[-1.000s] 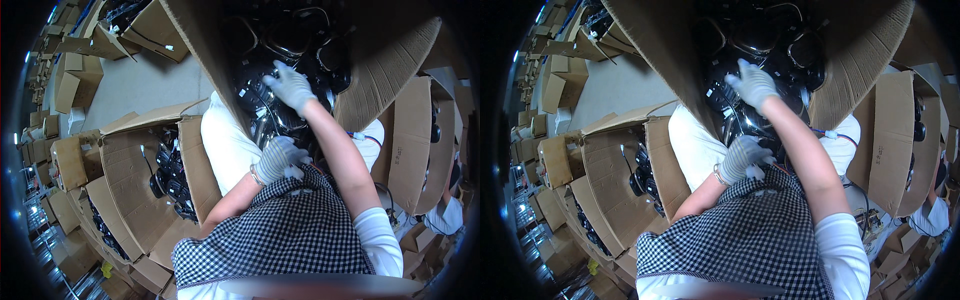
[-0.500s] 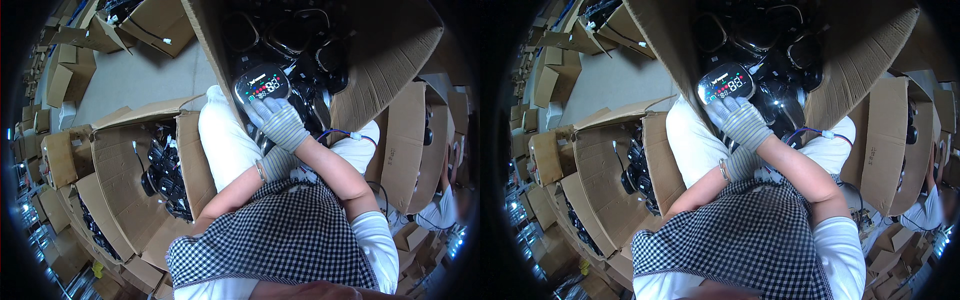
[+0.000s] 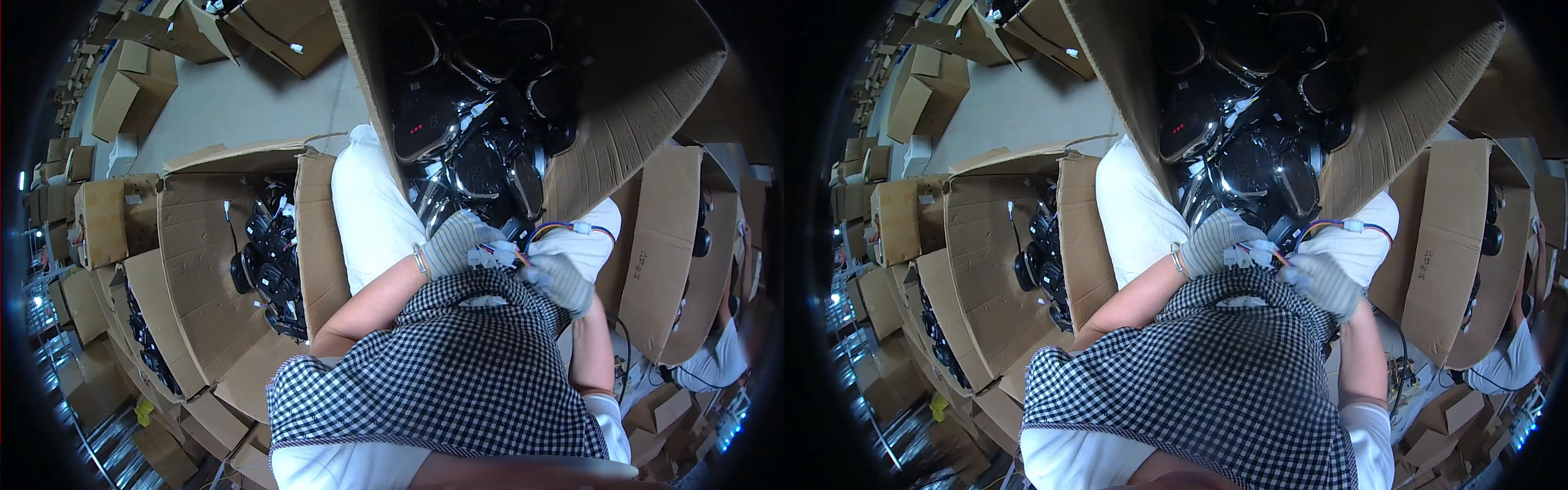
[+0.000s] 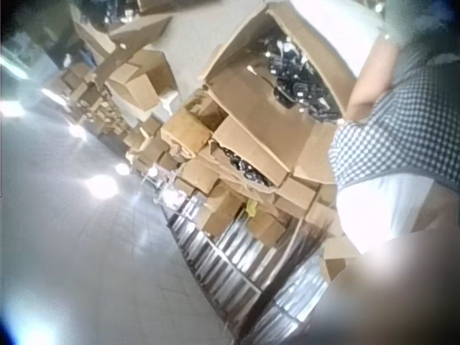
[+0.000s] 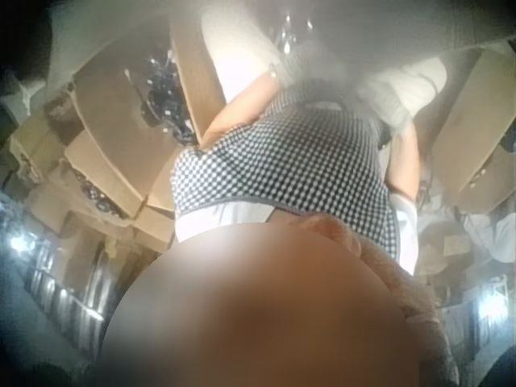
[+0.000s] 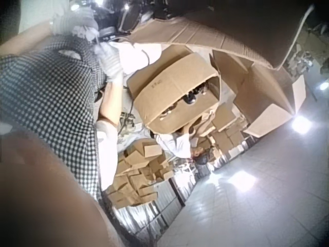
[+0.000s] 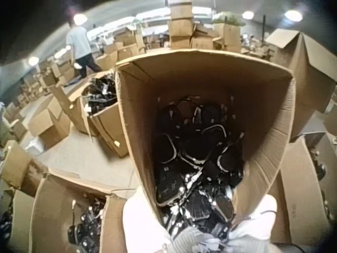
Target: Connecting wiring harnesses to electronic dashboard display components and inspecting the results.
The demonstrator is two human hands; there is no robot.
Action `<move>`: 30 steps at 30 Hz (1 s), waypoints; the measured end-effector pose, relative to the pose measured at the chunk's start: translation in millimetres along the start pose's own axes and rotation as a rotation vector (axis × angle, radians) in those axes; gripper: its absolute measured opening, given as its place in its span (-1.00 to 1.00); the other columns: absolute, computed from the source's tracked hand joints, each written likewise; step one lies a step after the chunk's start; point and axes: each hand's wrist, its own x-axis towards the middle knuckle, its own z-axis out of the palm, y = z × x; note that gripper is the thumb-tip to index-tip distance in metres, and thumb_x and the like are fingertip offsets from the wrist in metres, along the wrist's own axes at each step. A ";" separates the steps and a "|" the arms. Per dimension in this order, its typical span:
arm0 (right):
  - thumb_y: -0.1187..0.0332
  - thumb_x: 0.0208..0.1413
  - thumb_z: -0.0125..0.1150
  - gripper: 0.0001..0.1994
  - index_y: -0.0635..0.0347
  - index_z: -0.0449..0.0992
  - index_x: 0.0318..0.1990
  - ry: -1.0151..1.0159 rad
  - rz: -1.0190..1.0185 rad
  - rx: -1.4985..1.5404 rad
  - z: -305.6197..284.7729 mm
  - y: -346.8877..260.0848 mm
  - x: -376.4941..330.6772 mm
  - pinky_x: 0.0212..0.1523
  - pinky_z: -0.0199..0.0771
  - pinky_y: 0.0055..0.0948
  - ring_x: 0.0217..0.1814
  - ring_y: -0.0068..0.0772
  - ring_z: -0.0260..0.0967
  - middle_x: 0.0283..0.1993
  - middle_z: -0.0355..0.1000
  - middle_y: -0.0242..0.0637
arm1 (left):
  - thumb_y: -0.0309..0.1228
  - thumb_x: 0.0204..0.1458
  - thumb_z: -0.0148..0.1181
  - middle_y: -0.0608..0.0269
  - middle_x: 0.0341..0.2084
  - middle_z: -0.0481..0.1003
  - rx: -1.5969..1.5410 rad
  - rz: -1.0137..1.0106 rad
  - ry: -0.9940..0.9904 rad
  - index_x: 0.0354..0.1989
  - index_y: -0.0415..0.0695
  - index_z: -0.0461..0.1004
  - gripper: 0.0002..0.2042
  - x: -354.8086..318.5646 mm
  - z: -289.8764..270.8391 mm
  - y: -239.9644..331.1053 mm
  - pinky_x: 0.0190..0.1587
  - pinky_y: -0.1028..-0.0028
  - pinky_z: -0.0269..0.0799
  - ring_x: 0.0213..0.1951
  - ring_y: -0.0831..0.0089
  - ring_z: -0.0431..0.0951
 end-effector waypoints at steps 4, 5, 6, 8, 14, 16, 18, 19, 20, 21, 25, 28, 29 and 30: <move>0.42 0.15 0.01 -0.80 0.33 0.50 -0.18 0.583 -0.091 0.521 -48.9 -51.6 13.9 -0.26 0.41 -0.60 -0.28 -0.58 0.41 -0.33 0.45 -0.34 | -0.20 -0.25 0.29 0.22 -0.34 0.54 -0.203 -0.060 0.132 -0.16 0.01 0.52 -0.61 -13.2 16.2 -26.3 -0.17 0.35 0.36 -0.25 0.23 0.49; 0.43 0.12 0.01 -0.79 0.35 0.48 -0.15 0.689 -0.173 0.240 -60.2 -57.1 33.8 -0.23 0.40 -0.63 -0.25 -0.57 0.41 -0.30 0.45 -0.32 | -0.18 -0.27 0.34 0.22 -0.30 0.52 -0.235 -0.051 0.199 -0.09 0.00 0.49 -0.53 -14.8 16.0 -27.5 -0.19 0.36 0.38 -0.27 0.25 0.49; 0.43 0.10 0.02 -0.77 0.31 0.48 -0.13 0.710 -0.115 0.330 -64.0 -59.2 61.2 -0.21 0.39 -0.61 -0.25 -0.52 0.42 -0.28 0.44 -0.30 | -0.32 -0.25 0.32 0.24 -0.31 0.50 -0.634 -0.170 0.216 -0.10 -0.08 0.49 -0.56 -13.3 18.8 -23.6 -0.23 0.45 0.38 -0.30 0.35 0.48; 0.42 0.05 0.07 -0.78 0.12 0.52 -0.14 0.734 -0.448 -0.590 -77.4 -46.6 121.7 -0.08 0.42 -0.37 -0.10 -0.22 0.42 -0.06 0.40 -0.23 | -0.47 -0.23 0.30 0.25 -0.32 0.48 -1.031 -0.280 0.217 -0.10 -0.15 0.49 -0.59 -8.2 14.6 -13.3 -0.27 0.53 0.38 -0.34 0.46 0.47; 0.45 -0.03 0.13 -0.74 0.14 0.51 -0.13 0.567 -0.181 -0.829 -69.0 -8.1 235.4 0.04 0.36 -0.24 0.02 -0.12 0.33 0.09 0.31 -0.13 | -0.49 -0.11 0.21 0.22 -0.33 0.47 -0.492 -0.123 0.145 -0.05 -0.21 0.46 -0.63 -1.7 -3.2 -8.9 -0.30 0.54 0.38 -0.39 0.48 0.44; 0.50 -0.03 0.09 -0.75 0.17 0.49 -0.14 0.861 -0.439 -0.588 -65.4 -0.2 226.5 0.00 0.37 -0.25 -0.03 -0.11 0.36 -0.10 0.40 -0.15 | -0.45 -0.09 0.20 0.19 -0.33 0.49 -0.442 -0.034 0.259 -0.06 -0.20 0.47 -0.65 -2.3 -3.4 -13.0 -0.29 0.53 0.39 -0.37 0.45 0.47; 0.52 -0.05 0.09 -0.76 0.21 0.48 -0.17 0.966 -0.532 -0.494 -60.1 -7.0 193.1 -0.03 0.36 -0.26 -0.05 -0.11 0.36 -0.12 0.41 -0.13 | -0.30 0.06 0.11 0.18 -0.40 0.51 -0.407 -0.035 0.430 -0.11 -0.20 0.48 -0.71 -8.1 -2.8 -15.4 -0.27 0.51 0.42 -0.32 0.42 0.51; 0.52 -0.06 0.08 -0.77 0.21 0.48 -0.19 0.998 -0.558 -0.488 -57.9 -2.0 175.3 -0.05 0.36 -0.25 -0.06 -0.10 0.36 -0.13 0.41 -0.13 | -0.30 0.06 0.11 0.18 -0.40 0.51 -0.413 -0.025 0.424 -0.11 -0.20 0.48 -0.71 -5.4 -4.5 -13.9 -0.27 0.51 0.42 -0.32 0.42 0.51; 0.52 -0.07 0.09 -0.78 0.20 0.48 -0.20 0.914 -0.560 -0.499 -49.0 -7.7 151.3 -0.07 0.37 -0.25 -0.09 -0.08 0.37 -0.15 0.41 -0.14 | -0.26 0.11 0.05 0.17 -0.40 0.51 -0.397 -0.139 0.484 -0.12 -0.20 0.48 -0.71 -2.7 -7.9 -9.5 -0.24 0.49 0.42 -0.30 0.41 0.52; 0.53 -0.08 0.10 -0.78 0.20 0.48 -0.21 0.829 -0.562 -0.504 -38.6 -18.3 125.6 -0.09 0.38 -0.25 -0.11 -0.07 0.38 -0.16 0.40 -0.14 | -0.23 0.16 -0.01 0.16 -0.40 0.52 -0.376 -0.256 0.543 -0.14 -0.20 0.48 -0.70 0.1 -12.5 -2.3 -0.22 0.47 0.43 -0.27 0.40 0.53; 0.49 -0.06 0.14 -0.81 0.18 0.49 -0.23 0.599 -0.582 -0.202 7.9 -29.9 73.5 -0.03 0.39 -0.28 -0.04 -0.03 0.38 -0.09 0.40 -0.09 | -0.19 0.23 -0.19 -0.03 0.01 0.40 -0.112 0.115 0.552 -0.03 -0.20 0.41 -0.63 29.0 -33.4 0.5 0.17 0.19 0.21 0.09 0.05 0.38; 0.54 -0.05 0.15 -0.77 0.13 0.45 -0.18 0.620 -0.557 -0.039 18.8 -15.4 59.1 0.00 0.39 -0.26 -0.01 -0.01 0.38 -0.02 0.38 -0.08 | 0.10 -0.08 0.08 -0.01 0.13 0.31 -0.273 0.228 0.225 0.21 -0.11 0.22 -0.28 38.5 -28.8 -4.5 0.32 0.11 -0.14 0.22 0.03 0.22; 0.57 -0.05 0.16 -0.74 0.11 0.43 -0.16 0.653 -0.565 -0.057 20.1 -11.3 53.5 0.00 0.39 -0.24 -0.01 0.00 0.38 -0.01 0.38 -0.09 | 0.14 -0.18 0.13 0.00 0.13 0.31 -0.332 0.253 0.194 0.24 -0.09 0.19 -0.19 39.5 -22.9 -2.0 0.32 0.10 -0.16 0.22 0.03 0.22; 0.57 -0.05 0.16 -0.74 0.11 0.43 -0.16 0.660 -0.562 -0.045 22.4 -8.5 47.9 0.00 0.39 -0.24 -0.01 0.00 0.38 -0.01 0.38 -0.09 | 0.03 -0.20 0.17 0.03 0.09 0.35 -0.330 0.269 0.193 0.21 -0.09 0.21 -0.24 39.1 -18.9 0.0 0.31 0.07 -0.14 0.21 0.05 0.24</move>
